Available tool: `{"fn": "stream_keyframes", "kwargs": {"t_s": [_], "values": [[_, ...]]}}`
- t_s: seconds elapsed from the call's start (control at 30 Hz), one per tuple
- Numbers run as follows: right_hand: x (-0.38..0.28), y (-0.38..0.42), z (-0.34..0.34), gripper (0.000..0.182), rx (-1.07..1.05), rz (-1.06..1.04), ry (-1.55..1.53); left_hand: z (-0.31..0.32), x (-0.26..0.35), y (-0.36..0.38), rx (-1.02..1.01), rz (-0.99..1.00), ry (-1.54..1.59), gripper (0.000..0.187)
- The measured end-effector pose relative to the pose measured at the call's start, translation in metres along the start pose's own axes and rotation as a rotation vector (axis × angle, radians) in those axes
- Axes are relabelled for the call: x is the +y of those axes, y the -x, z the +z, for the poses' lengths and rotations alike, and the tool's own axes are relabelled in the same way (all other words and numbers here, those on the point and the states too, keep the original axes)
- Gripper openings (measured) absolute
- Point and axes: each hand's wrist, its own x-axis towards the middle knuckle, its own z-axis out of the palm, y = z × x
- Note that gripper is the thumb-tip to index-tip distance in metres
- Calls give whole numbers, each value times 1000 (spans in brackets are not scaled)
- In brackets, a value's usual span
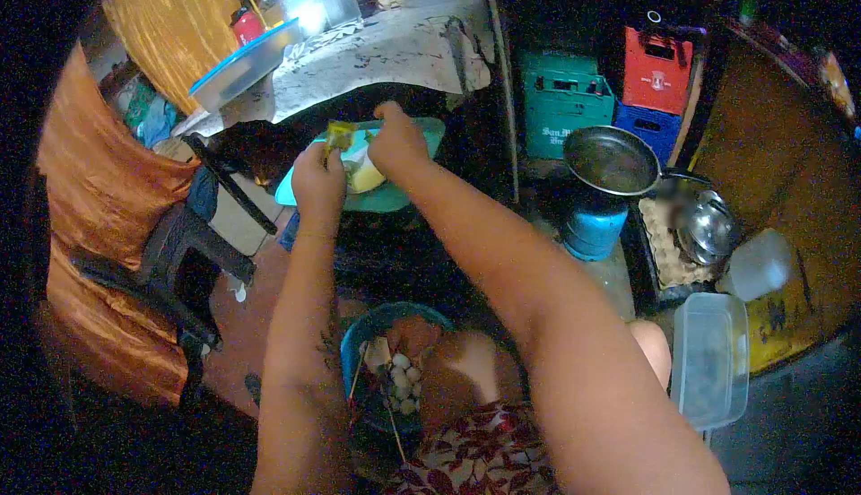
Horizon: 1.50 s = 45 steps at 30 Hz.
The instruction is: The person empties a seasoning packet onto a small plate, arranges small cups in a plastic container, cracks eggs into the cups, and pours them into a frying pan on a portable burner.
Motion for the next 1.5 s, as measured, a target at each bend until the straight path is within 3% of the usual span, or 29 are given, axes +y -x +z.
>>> {"fn": "stream_keyframes", "kwargs": {"t_s": [0.03,0.07,0.1,0.13,0.17,0.23,0.3,0.37,0.43,0.5,0.63,0.77,0.83,0.9,0.97,1.03,1.07,1.13,1.2,1.23,1.27,1.33,1.37,1.43,1.5], "values": [[11,-1,2,27,1,7,3,3,-3,2,-37,1,-34,18],[22,-6,3,22,-247,440,-488,7,-10,2,-42,3,-33,18],[23,-8,-2,18,-492,868,-985,9,-17,-1,-9,-80,164,16],[24,-5,-8,18,-485,867,-991,13,-22,-5,26,-161,360,16],[12,3,-22,16,-444,879,-1075,7,-15,-8,21,-156,360,16],[-7,18,-47,15,-392,898,-1163,-19,13,-16,-118,-786,1075,13],[-14,30,-73,19,-413,770,-1306,-35,45,-14,-134,-788,1174,10],[-19,44,-103,21,-396,674,-1298,-39,80,-2,-263,-650,1231,10],[-20,63,-138,23,-317,602,-1196,-31,116,20,-303,-496,1004,15],[1,80,-167,23,-236,557,-1056,-25,157,55,-364,-324,1005,22],[34,135,-239,13,91,403,-800,-15,232,116,-593,-241,1063,27],[75,185,-310,10,420,375,-612,32,256,160,-808,-63,1273,33],[87,216,-363,14,513,365,-527,41,277,176,-1004,80,1148,30],[81,249,-401,21,636,324,-488,91,253,194,-986,228,1086,30],[83,289,-456,28,791,274,-248,142,226,217,-965,102,1021,23],[61,338,-512,32,950,367,-61,179,191,234,-1037,178,962,14],[60,366,-540,31,1054,409,309,191,186,235,-1062,191,978,14],[38,420,-587,28,1232,377,530,204,174,225,-1299,165,828,8],[18,491,-640,29,1351,506,859,195,191,228,-1242,135,835,8],[13,534,-669,31,1369,434,1109,192,199,230,-1176,94,836,8],[-16,551,-675,32,1452,578,1242,196,201,231,-1182,87,836,8],[-48,606,-710,27,1508,730,1194,205,204,235,-1315,253,897,9],[-71,614,-712,26,1502,840,869,201,209,236,-1327,247,893,9],[-108,631,-715,24,1095,1164,484,184,225,236,-1408,379,848,11],[-114,641,-698,18,603,1555,616,167,239,238,-1467,425,791,11]]}}
